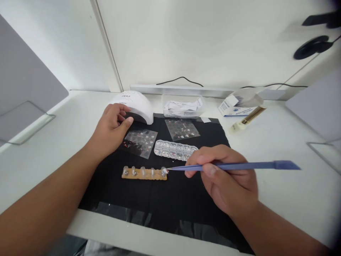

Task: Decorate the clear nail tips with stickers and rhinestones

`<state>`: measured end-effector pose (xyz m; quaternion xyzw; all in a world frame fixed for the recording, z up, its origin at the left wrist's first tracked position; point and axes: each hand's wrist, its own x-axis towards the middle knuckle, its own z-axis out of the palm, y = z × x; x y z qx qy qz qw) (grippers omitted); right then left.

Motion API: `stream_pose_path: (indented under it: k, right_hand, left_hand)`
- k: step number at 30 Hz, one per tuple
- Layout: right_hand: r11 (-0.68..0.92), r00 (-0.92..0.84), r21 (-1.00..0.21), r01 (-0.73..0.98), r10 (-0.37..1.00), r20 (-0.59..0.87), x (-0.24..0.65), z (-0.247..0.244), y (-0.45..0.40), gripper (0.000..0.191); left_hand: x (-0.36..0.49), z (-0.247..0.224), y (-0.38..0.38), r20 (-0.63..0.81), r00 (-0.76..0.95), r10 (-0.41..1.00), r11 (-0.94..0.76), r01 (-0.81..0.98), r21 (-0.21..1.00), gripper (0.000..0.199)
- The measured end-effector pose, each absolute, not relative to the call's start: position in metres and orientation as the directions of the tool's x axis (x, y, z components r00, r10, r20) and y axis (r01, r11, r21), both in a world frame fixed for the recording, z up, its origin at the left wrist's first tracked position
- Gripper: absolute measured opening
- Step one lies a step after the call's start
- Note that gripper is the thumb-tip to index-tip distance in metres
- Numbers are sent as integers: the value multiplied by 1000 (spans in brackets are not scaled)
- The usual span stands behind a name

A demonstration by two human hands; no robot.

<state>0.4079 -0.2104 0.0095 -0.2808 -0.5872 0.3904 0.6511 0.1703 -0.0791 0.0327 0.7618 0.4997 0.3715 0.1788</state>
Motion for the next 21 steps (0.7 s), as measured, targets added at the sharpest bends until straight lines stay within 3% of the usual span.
stream_pose_path:
  k: [2,5,7,14,21]
  right_hand:
    - [507,-25,-854,-121,858,513,409,6,-209,15]
    - [504,-58,-864,-16,862,504,410,4,-208,12]
    - [516,-78,-856,34,855,513,411,4,-208,11]
    - [601,-186,-795,80,793,580,411,7,-205,16]
    - [633,-224,-772,60,762,608,412,7,-205,22]
  left_hand:
    - [172,40,-92,351,402,846,-527,524,670,18]
    - [178,51,-113,260,745,615,-680,334,652,6]
    - [182,56,-123,202,842,500,-731,285,621,6]
    - [184,57,-127,112,884,455,-725,294,622,11]
    - [188,52,-127,131,889,438,-721,261,642,6]
